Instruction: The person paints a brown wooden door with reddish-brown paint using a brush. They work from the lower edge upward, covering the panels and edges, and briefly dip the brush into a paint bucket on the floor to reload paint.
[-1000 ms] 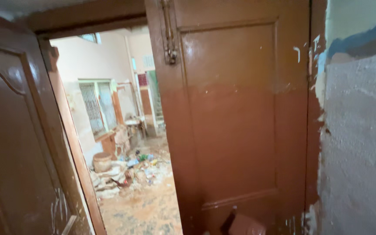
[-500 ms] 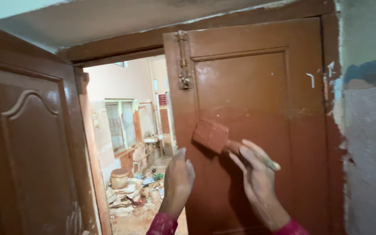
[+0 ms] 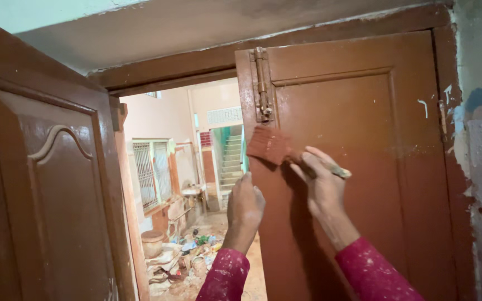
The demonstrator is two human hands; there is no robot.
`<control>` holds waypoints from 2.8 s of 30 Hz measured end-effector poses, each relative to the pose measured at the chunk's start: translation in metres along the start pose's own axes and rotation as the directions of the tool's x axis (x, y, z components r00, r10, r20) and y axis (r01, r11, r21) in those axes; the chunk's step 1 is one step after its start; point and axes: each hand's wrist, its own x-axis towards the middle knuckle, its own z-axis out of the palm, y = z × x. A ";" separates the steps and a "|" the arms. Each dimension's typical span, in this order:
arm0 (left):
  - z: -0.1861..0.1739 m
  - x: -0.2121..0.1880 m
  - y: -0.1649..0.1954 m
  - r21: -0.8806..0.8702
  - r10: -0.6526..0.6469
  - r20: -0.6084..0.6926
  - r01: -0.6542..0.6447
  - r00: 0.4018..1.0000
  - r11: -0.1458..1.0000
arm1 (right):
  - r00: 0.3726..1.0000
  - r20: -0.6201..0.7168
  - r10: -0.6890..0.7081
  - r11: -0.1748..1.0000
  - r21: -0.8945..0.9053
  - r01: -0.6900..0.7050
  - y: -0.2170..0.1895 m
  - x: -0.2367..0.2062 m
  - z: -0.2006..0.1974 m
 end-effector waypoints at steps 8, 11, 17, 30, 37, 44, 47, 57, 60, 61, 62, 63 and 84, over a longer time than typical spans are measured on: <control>-0.024 -0.001 -0.013 -0.060 0.042 0.041 -0.039 0.998 0.997 | 0.998 -0.052 -0.038 0.999 0.027 0.040 -0.006 -0.007 -0.001; -0.030 0.002 -0.017 -0.061 0.076 0.014 -0.075 0.997 0.995 | 1.000 -0.014 -0.004 0.999 0.041 0.005 0.009 -0.013 0.011; -0.039 0.001 -0.022 -0.093 0.042 0.043 -0.038 0.998 0.995 | 0.998 -0.060 -0.012 1.000 0.019 0.013 0.010 -0.009 0.002; -0.045 0.004 -0.024 -0.089 0.092 0.023 -0.090 0.995 0.992 | 0.999 -0.028 0.019 1.000 -0.001 -0.019 0.019 -0.026 0.018; -0.045 0.004 -0.026 -0.081 0.078 0.056 -0.073 0.995 0.994 | 0.993 -0.120 -0.002 1.000 0.024 0.005 0.007 -0.016 -0.011; -0.041 0.004 -0.020 -0.112 0.128 0.002 -0.127 0.992 0.986 | 0.993 -0.115 -0.029 0.999 0.038 0.033 0.001 -0.014 -0.002; -0.035 0.003 -0.015 -0.091 0.108 0.031 -0.105 0.994 0.990 | 0.998 -0.069 0.013 1.000 0.017 -0.012 0.011 -0.017 0.006; -0.025 0.001 -0.007 -0.097 0.136 -0.045 -0.140 0.990 0.985 | 0.982 -0.172 -0.082 0.997 -0.007 0.082 -0.025 -0.010 -0.026; -0.019 0.001 -0.003 -0.085 0.154 -0.032 -0.156 0.988 0.984 | 0.991 -0.132 -0.037 0.999 0.025 0.040 -0.021 -0.010 -0.019; -0.017 0.000 -0.001 -0.082 0.162 -0.039 -0.165 0.986 0.983 | 0.993 -0.120 -0.010 0.999 0.041 0.015 -0.017 -0.010 -0.016; -0.015 0.000 0.000 -0.080 0.169 -0.047 -0.172 0.984 0.982 | 0.994 -0.112 0.009 1.000 0.031 -0.005 -0.012 -0.010 -0.013; -0.013 0.000 0.003 -0.077 0.177 -0.055 -0.181 0.983 0.980 | 0.994 -0.103 0.026 1.000 0.021 -0.024 -0.007 -0.009 -0.010; -0.024 -0.004 0.031 0.015 0.046 -0.044 -0.045 0.998 0.999 | 0.996 -0.089 0.022 0.999 0.029 -0.019 -0.011 0.004 0.017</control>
